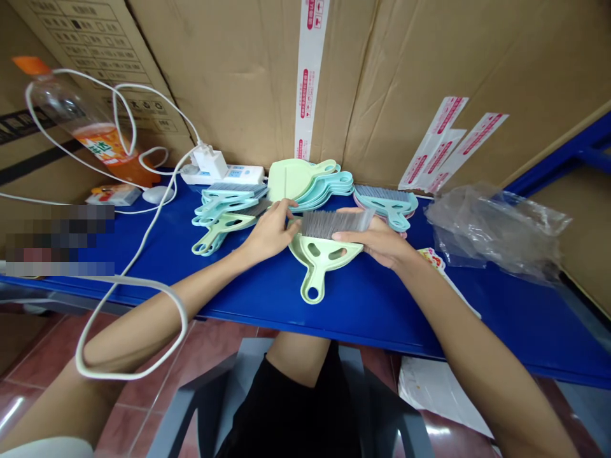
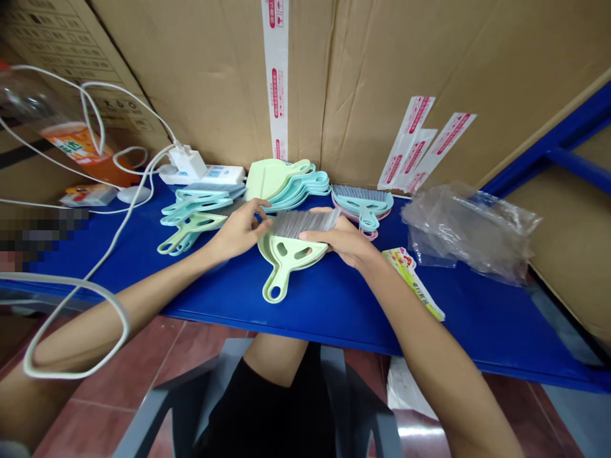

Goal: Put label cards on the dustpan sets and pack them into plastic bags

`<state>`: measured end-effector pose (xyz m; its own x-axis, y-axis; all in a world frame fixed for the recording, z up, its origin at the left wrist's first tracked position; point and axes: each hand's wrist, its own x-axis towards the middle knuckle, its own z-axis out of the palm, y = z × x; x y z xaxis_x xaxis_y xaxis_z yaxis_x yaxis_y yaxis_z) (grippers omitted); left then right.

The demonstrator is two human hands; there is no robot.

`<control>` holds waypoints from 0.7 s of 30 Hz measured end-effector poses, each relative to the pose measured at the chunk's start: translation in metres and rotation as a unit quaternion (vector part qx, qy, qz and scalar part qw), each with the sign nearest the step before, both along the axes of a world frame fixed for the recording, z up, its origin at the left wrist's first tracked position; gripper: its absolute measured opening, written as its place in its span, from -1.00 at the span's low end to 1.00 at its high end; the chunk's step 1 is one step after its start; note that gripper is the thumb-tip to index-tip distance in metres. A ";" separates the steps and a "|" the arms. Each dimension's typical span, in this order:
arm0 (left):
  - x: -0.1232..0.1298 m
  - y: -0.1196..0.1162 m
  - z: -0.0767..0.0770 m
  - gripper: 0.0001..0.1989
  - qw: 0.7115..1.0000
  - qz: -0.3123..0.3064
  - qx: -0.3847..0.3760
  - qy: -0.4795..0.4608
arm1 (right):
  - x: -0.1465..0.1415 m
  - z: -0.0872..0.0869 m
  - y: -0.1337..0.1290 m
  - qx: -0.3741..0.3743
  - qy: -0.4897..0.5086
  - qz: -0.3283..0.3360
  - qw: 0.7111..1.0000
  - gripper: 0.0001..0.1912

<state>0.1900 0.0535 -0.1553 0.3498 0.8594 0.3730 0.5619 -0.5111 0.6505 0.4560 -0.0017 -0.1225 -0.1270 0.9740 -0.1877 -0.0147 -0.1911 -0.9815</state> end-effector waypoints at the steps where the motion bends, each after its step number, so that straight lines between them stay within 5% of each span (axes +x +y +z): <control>1: 0.000 0.000 -0.003 -0.67 1.000 -0.005 0.002 0.003 | 0.002 -0.001 0.001 0.000 -0.030 -0.005 1.000 -0.04; 5: -0.001 0.003 -0.011 -0.54 1.000 -0.021 -0.002 -0.010 | 0.006 -0.003 0.003 0.108 -0.222 -0.053 0.968 0.09; 10: -0.002 0.007 -0.015 -0.52 0.998 -0.029 -0.013 -0.047 | 0.001 -0.004 -0.003 0.279 -0.452 -0.053 0.845 0.00; 12: 0.000 0.006 -0.014 -0.55 0.998 -0.031 -0.007 -0.052 | 0.001 -0.004 -0.005 0.308 -0.480 -0.042 0.821 -0.09; 14: 0.002 0.004 -0.010 -0.59 0.997 -0.042 0.001 -0.057 | 0.002 -0.005 -0.004 0.299 -0.460 -0.022 0.835 -0.09; 21: 0.007 -0.008 0.006 -0.77 0.988 -0.083 0.056 -0.115 | 0.006 -0.002 0.002 0.144 -0.231 -0.035 0.962 -0.09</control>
<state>0.1975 0.0454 -0.1489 0.3771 0.7463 0.5485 0.3081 -0.6596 0.6856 0.4623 0.0000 -0.1242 -0.0264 0.9971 0.0711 0.4328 0.0755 -0.8983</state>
